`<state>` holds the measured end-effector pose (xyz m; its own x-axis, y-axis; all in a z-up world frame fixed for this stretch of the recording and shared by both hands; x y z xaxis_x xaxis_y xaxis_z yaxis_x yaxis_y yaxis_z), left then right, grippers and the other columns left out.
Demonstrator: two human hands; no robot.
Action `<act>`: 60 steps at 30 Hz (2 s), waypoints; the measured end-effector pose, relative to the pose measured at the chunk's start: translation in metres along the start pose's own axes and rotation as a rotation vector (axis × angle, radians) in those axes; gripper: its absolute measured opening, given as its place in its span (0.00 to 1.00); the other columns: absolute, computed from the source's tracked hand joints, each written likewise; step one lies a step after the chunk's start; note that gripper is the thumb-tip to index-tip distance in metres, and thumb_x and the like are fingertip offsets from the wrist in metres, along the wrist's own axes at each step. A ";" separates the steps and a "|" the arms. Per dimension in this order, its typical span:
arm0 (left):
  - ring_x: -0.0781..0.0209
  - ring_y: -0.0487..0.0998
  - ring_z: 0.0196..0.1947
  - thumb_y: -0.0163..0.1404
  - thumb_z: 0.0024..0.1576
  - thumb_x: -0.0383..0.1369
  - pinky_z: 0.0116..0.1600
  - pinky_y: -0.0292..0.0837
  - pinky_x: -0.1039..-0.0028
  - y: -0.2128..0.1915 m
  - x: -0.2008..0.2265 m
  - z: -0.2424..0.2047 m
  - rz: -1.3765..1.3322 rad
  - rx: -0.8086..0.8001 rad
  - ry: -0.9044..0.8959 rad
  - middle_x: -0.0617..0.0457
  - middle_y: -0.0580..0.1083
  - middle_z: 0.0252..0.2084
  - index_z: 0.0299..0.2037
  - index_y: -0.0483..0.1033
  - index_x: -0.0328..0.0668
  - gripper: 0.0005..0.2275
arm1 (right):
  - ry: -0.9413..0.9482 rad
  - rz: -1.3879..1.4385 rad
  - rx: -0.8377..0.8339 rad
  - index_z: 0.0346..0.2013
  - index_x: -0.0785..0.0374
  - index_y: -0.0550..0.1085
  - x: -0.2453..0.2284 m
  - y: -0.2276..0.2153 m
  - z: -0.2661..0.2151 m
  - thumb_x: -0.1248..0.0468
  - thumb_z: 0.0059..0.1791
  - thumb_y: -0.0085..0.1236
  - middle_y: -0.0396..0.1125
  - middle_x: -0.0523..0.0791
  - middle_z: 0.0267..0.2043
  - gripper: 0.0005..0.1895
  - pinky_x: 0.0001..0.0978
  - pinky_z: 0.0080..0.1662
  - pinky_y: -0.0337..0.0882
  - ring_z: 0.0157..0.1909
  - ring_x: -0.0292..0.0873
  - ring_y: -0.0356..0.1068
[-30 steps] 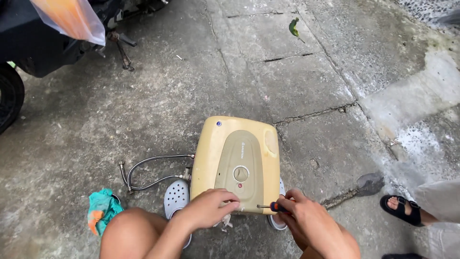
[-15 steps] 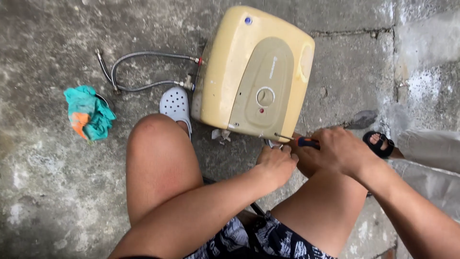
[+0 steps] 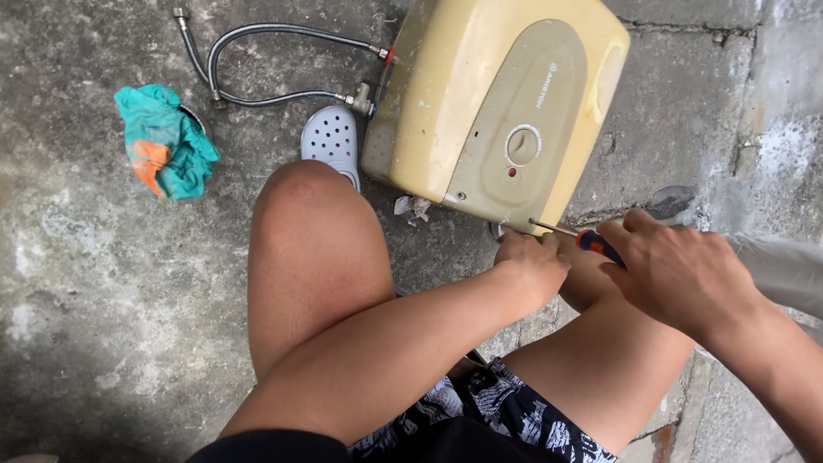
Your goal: The person removes the front cover of a water heater by hand and using a screwdriver, then uses the screwdriver to press a component inside the unit before reattaching and turning a dial on the cover.
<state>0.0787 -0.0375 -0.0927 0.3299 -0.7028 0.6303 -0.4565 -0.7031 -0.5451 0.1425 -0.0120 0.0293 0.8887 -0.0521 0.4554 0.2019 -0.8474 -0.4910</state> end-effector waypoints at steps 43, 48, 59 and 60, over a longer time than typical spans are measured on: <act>0.50 0.48 0.78 0.45 0.61 0.29 0.66 0.61 0.46 0.024 -0.026 0.003 0.003 -0.260 -0.045 0.52 0.55 0.77 0.70 0.65 0.54 0.24 | -0.070 0.264 0.119 0.57 0.48 0.72 0.004 0.010 0.006 0.48 0.50 0.52 0.72 0.45 0.51 0.22 0.57 0.49 0.73 0.50 0.57 0.74; 0.51 0.69 0.65 0.49 0.60 0.32 0.59 0.67 0.57 -0.003 -0.028 -0.010 -0.024 -0.185 -0.088 0.56 0.69 0.66 0.65 0.71 0.54 0.20 | -0.227 -0.484 0.458 0.50 0.44 0.67 -0.033 -0.001 -0.029 0.64 0.53 0.47 0.64 0.37 0.37 0.12 0.30 0.24 0.70 0.34 0.35 0.72; 0.39 0.78 0.48 0.40 0.66 0.44 0.48 0.67 0.56 -0.111 -0.186 -0.295 -0.365 1.021 -0.337 0.49 0.81 0.50 0.49 0.80 0.49 0.16 | -0.027 0.128 0.011 0.38 0.54 0.77 -0.009 0.002 0.009 0.49 0.51 0.42 0.77 0.53 0.37 0.18 0.48 0.46 0.72 0.44 0.59 0.75; 0.56 0.78 0.49 0.43 0.63 0.46 0.53 0.68 0.70 -0.092 -0.201 -0.307 -0.865 1.026 -0.351 0.53 0.82 0.49 0.47 0.82 0.47 0.17 | -0.031 0.109 0.046 0.39 0.54 0.77 -0.013 -0.002 0.009 0.52 0.50 0.41 0.76 0.53 0.38 0.17 0.49 0.45 0.73 0.43 0.61 0.75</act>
<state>-0.1992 0.2012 0.0001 0.4519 0.1096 0.8853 0.7520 -0.5807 -0.3119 0.1340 -0.0045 0.0173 0.9186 -0.1252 0.3748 0.1220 -0.8123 -0.5703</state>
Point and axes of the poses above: each hand's wrist, its own z-axis towards the middle knuckle, its own y-axis out of the palm, x = y × z, the point moved 8 cm from there along z, towards the middle knuckle
